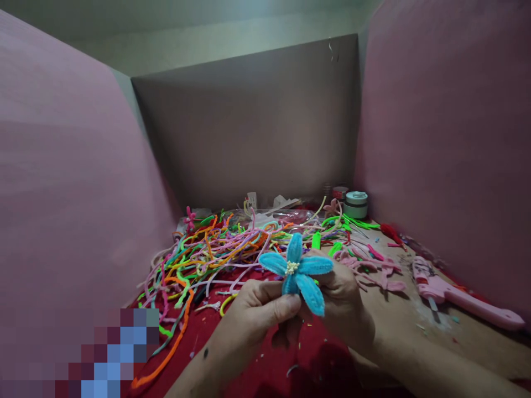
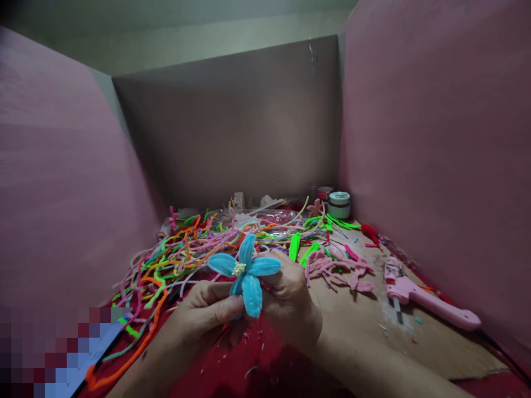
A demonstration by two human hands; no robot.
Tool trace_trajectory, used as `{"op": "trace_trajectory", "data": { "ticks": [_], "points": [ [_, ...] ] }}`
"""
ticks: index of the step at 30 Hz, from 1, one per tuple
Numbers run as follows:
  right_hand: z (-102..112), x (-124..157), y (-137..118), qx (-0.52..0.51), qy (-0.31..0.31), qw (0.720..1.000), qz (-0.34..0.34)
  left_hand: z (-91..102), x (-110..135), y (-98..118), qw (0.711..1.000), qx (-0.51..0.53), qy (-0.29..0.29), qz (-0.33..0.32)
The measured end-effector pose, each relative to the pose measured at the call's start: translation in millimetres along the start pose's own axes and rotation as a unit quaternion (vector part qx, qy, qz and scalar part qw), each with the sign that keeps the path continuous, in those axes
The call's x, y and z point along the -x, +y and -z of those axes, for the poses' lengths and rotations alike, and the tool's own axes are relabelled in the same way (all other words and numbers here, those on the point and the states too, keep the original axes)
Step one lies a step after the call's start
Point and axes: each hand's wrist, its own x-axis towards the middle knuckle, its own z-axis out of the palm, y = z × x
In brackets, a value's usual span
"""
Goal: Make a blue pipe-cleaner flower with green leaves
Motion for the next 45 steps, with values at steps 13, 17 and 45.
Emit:
{"op": "trace_trajectory", "data": {
  "ticks": [13, 17, 45],
  "points": [
    [2.4, -9.9, -5.3, 0.122, 0.014, 0.99, 0.071, -11.4, 16.6, 14.2, 0.625, -0.562, 0.301, -0.451],
    [3.1, -12.6, -13.6, 0.152, 0.022, 0.983, 0.098, -17.2, 8.4, 9.9, 0.512, -0.663, 0.285, -0.466],
    [3.8, -3.8, -1.7, 0.104, 0.006, 0.994, 0.017, -18.5, 14.1, -4.9, 0.446, -0.718, 0.176, -0.504]
  ]
}}
